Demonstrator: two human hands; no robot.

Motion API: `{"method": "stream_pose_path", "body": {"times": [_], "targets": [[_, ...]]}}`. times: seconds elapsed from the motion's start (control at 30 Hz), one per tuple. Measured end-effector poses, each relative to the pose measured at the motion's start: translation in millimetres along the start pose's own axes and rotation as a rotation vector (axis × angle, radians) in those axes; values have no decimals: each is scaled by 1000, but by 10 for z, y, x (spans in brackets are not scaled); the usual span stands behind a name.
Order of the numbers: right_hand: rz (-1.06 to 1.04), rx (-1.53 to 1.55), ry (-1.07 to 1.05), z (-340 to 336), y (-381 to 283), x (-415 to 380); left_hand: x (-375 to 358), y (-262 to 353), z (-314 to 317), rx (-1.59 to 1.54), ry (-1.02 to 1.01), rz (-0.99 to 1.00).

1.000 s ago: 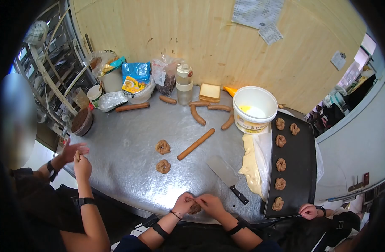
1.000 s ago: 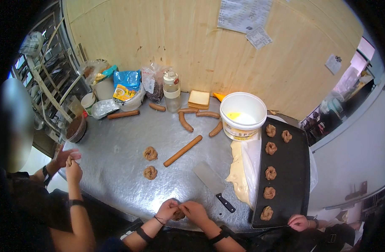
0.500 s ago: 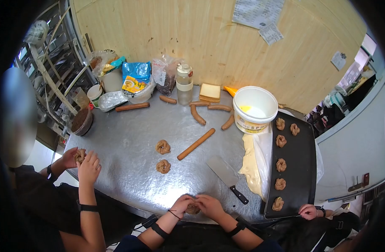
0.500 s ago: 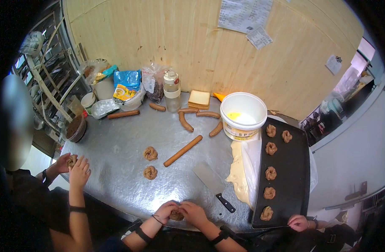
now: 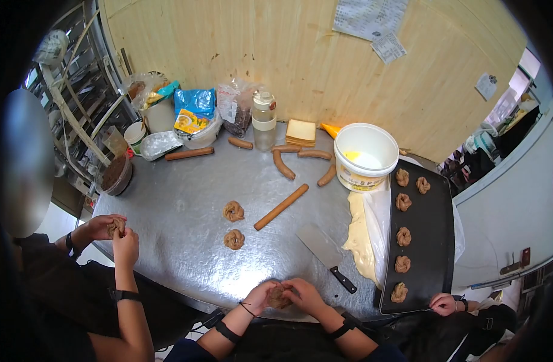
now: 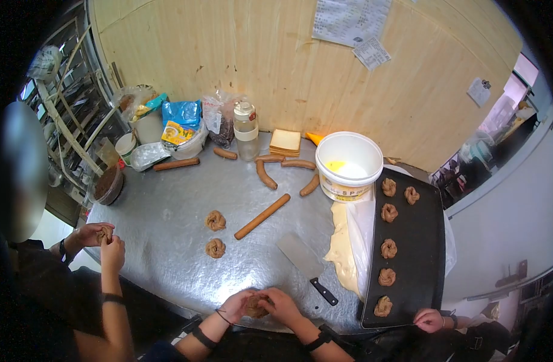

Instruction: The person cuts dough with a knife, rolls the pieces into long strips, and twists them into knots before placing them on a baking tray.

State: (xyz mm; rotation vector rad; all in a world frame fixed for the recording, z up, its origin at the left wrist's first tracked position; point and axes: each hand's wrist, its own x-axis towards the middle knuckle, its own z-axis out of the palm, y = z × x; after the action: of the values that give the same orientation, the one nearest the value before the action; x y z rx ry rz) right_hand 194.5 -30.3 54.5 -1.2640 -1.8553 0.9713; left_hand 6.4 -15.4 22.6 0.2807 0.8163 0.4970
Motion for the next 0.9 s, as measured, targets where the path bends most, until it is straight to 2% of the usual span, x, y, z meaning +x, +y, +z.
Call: {"method": "stream_pose_path", "body": {"times": [0.07,0.13,0.27,0.37,0.53,0.6,0.73,0.83,0.9], "targets": [[1,-16,-43,15,38,-19,20,-29,-1,25,25,-19],[-125,-218,-3,81,130,-42,48,-79,-11,49,52,-38],[-112,-274,-6,91,167,-70,-16,-42,127,7,73,-69],[-39,-190,80,86,157,-68,-37,-13,153,23,98,-68],[-94,-271,-51,-5,41,-28,78,-151,20,6,76,12],[-143,-336,-87,13,82,-52,78,-165,72,320,188,65],[-246,-399,-91,37,132,-64,157,-278,-51,392,164,166],[-174,-358,-84,24,90,-68,126,-232,-16,405,161,220],[-152,-334,-30,-5,-33,-43,35,-130,79,578,162,280]]}}
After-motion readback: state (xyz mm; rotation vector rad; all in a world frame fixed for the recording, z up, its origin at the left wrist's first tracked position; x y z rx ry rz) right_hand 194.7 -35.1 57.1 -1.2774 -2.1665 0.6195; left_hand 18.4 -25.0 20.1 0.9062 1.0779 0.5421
